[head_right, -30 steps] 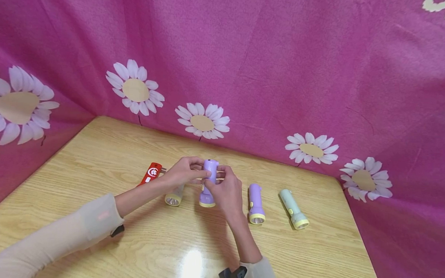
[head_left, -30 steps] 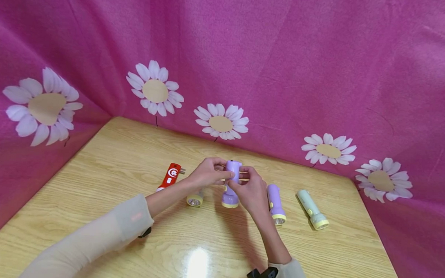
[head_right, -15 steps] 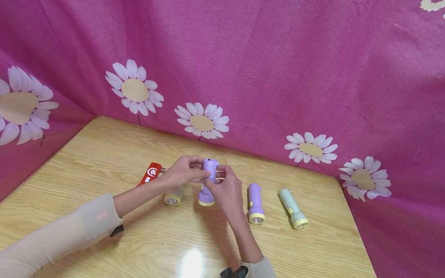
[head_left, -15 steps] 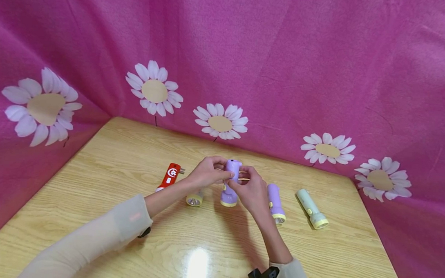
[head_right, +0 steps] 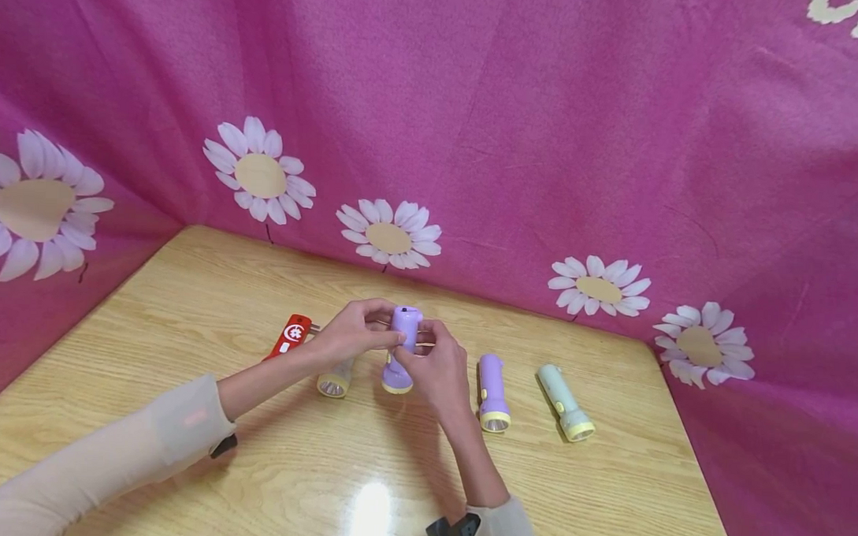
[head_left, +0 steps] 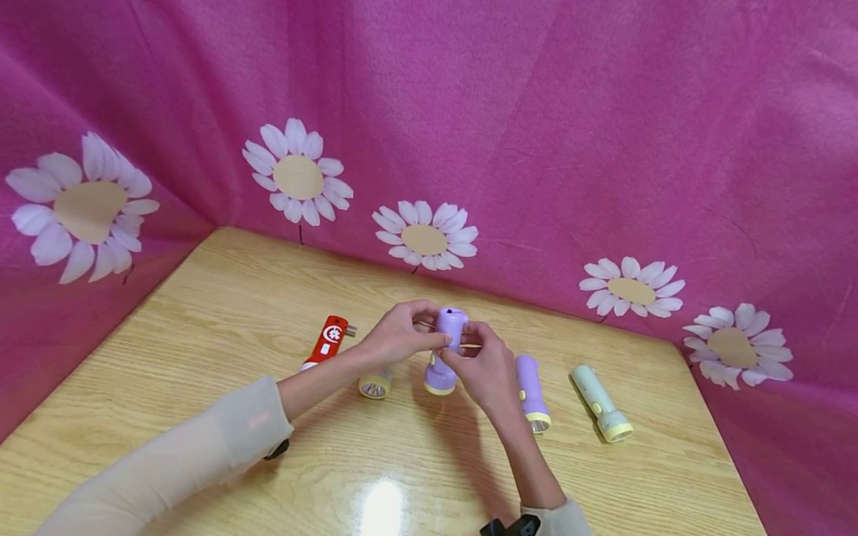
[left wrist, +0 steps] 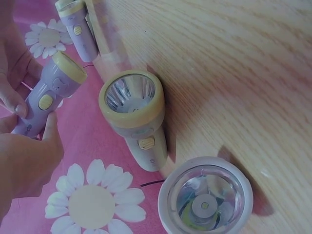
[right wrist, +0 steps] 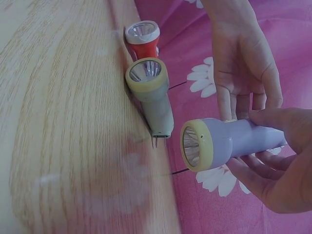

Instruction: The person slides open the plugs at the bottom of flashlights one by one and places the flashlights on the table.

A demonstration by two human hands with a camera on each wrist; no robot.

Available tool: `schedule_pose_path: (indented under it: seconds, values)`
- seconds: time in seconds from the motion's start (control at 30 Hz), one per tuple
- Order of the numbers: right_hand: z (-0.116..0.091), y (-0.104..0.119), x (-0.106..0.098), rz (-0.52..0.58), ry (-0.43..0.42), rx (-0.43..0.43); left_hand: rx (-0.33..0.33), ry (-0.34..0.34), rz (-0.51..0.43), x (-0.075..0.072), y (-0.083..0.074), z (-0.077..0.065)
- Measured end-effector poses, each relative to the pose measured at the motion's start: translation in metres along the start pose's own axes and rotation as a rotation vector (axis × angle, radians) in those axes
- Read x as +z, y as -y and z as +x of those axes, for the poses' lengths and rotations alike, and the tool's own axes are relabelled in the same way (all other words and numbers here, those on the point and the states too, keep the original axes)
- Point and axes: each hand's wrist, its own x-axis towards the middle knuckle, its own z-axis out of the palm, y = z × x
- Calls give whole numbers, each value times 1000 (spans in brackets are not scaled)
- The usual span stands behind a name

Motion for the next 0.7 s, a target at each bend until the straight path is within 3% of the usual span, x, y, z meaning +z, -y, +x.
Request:
schedule_pose_path:
  seconds: [0.7]
  values:
    - [1, -1, 1, 50, -6, -42, 54, 69, -39, -5, 0, -1]
